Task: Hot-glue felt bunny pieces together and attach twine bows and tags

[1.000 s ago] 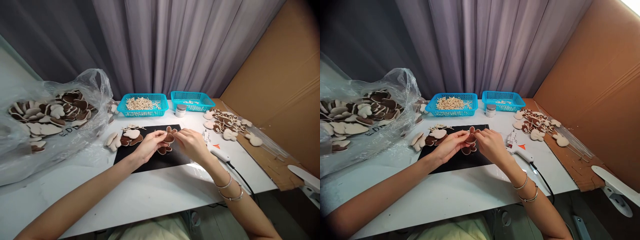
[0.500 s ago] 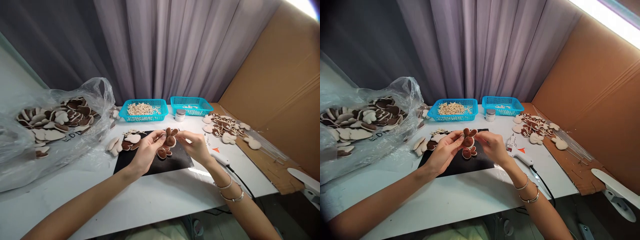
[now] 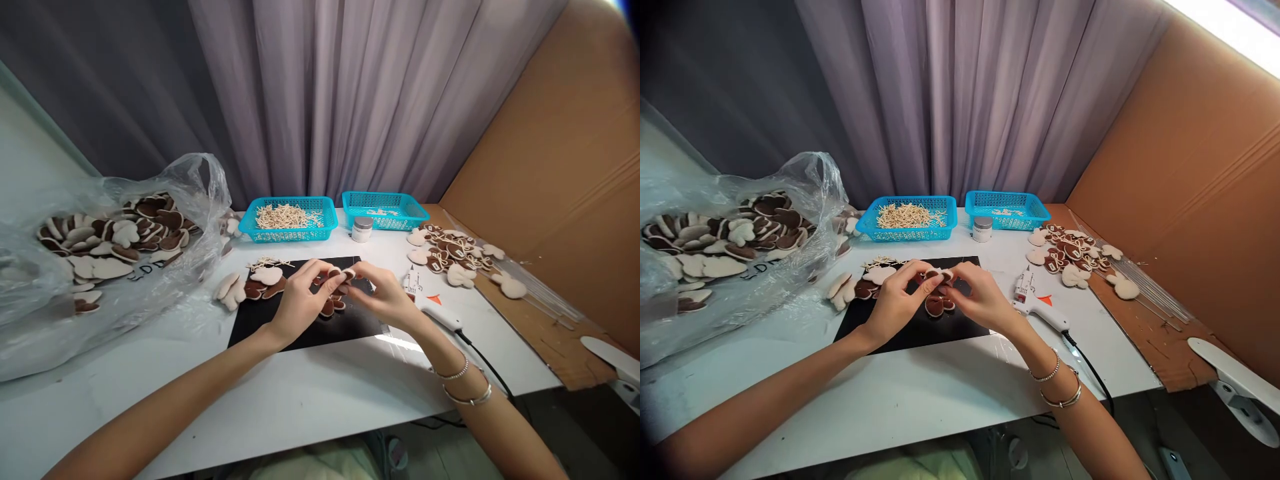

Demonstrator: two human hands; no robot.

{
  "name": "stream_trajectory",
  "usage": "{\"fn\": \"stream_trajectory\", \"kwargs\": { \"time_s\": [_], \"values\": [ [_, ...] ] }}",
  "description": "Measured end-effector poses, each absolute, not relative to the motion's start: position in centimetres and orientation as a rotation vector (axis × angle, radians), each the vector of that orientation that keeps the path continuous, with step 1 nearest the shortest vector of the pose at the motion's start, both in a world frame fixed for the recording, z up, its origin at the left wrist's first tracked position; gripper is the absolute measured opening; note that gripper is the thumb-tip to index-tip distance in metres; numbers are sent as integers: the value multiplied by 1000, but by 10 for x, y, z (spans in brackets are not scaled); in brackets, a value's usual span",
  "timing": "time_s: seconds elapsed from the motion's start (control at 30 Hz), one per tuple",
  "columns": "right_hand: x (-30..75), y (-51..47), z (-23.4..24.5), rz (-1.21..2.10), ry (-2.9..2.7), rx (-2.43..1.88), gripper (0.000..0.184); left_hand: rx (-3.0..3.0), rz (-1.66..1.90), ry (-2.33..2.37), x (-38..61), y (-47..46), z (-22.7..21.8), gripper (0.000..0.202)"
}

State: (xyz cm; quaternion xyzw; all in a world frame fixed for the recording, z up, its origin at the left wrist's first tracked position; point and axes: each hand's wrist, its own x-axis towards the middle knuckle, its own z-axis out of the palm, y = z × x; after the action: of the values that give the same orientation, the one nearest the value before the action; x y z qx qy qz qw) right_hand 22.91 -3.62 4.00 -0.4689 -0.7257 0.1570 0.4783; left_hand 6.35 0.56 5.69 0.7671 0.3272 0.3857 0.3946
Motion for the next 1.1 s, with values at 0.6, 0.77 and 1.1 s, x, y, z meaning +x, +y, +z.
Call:
{"fn": "stream_trajectory", "kwargs": {
  "time_s": [0.6,0.77,1.1],
  "values": [
    [219,-25,26,99,-1540,-1239,5,1970,740,859,68,11,44,48],
    [214,-29,22,221,-1724,-1176,7,1841,788,839,72,13,41,39],
    [218,-28,19,107,-1767,-1245,14,1778,664,764,71,29,34,36]
  ]
}}
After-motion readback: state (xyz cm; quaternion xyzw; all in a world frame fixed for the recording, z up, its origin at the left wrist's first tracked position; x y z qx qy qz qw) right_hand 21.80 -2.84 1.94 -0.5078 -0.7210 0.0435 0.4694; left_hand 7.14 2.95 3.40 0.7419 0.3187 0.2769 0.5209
